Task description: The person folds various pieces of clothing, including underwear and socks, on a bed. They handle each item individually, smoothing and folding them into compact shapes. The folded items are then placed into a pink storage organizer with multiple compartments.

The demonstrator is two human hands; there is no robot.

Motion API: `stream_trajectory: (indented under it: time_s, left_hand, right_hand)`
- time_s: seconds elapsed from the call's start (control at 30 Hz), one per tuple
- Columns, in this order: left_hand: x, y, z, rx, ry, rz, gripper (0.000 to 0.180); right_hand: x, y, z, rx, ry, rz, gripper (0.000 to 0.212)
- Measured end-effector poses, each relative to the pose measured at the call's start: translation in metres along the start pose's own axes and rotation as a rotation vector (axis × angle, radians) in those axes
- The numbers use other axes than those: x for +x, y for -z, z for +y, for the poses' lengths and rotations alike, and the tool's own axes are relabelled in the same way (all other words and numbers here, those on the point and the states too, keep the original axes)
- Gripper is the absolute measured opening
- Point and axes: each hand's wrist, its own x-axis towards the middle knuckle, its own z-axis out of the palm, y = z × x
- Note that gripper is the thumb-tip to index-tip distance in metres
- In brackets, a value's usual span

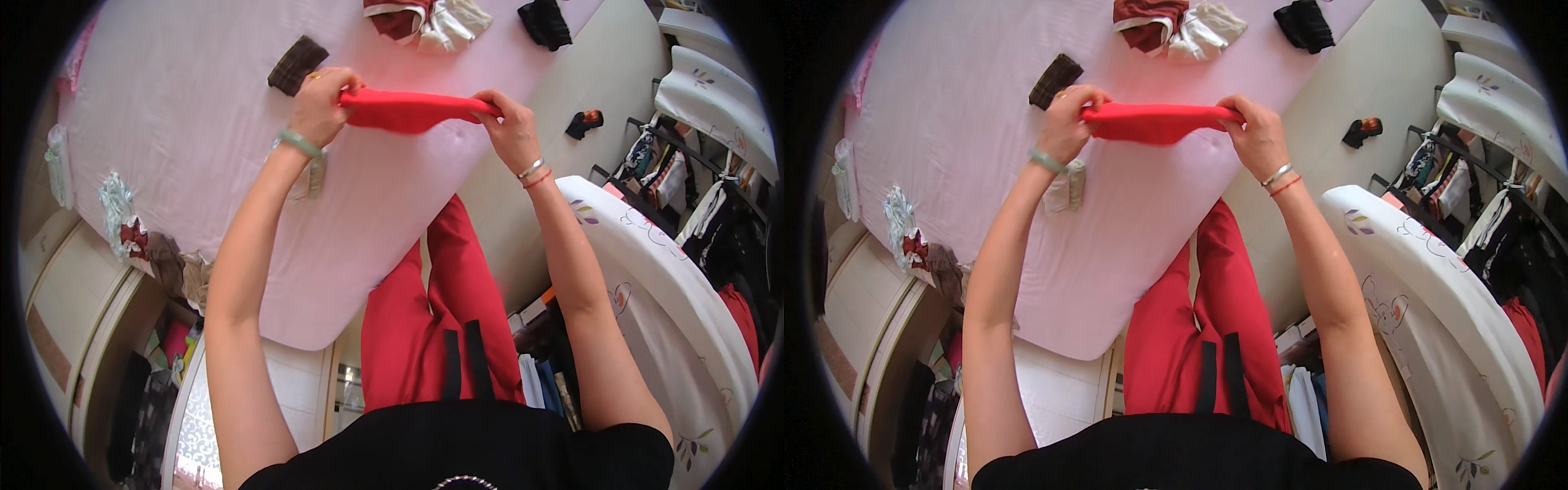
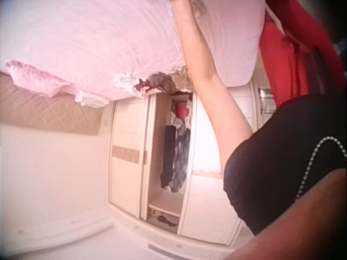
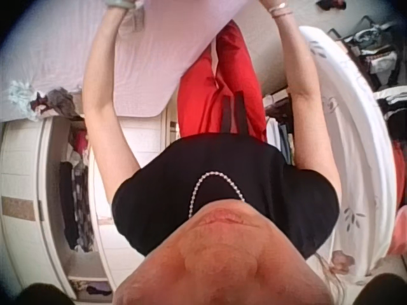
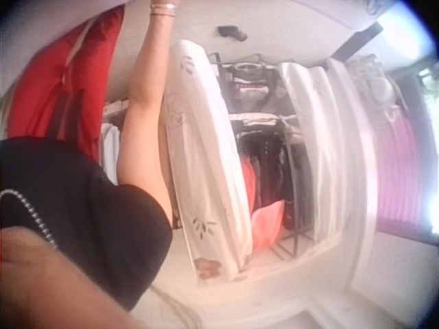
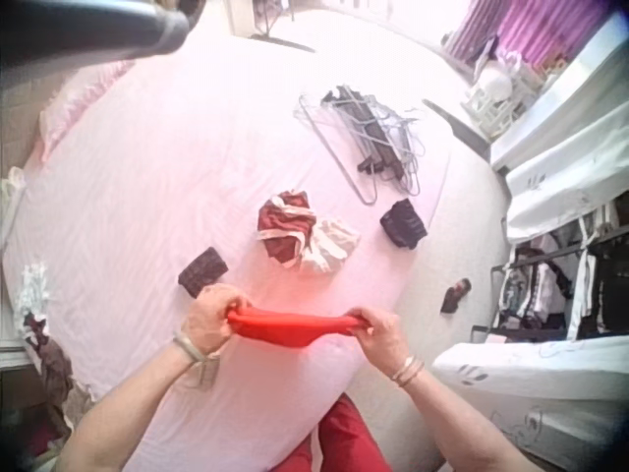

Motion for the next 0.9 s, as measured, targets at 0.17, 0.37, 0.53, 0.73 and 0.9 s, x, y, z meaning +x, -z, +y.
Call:
stream_trajectory:
  time_s: [0.17,0.37,0.53,0.73,0.9]
  left_hand:
    - [-0.024,0.017,0.031,-0.138,-0.110,0.252,0.039]
    - [-0.080,-0.077,0.007,-0.042,0.079,0.173,0.040]
    - [-0.104,-0.116,0.008,-0.340,0.498,0.196,0.024]
    - [-0.064,-0.101,-0.003,-0.585,0.784,0.267,0.024]
    - [-0.023,-0.091,-0.008,-0.216,0.799,0.192,0.036]
  right_hand:
    - [0.001,0.014,-0.018,-0.189,0.458,0.214,0.018]
    - [-0.034,-0.019,0.052,-0.305,0.339,0.075,0.022]
    - [-0.054,-0.026,0.082,-0.089,-0.055,-0.046,0.017]
    - [-0.007,-0.039,0.075,0.057,-0.354,0.036,0.029]
    - [0.012,-0.054,0.071,-0.481,-0.311,0.121,0.029]
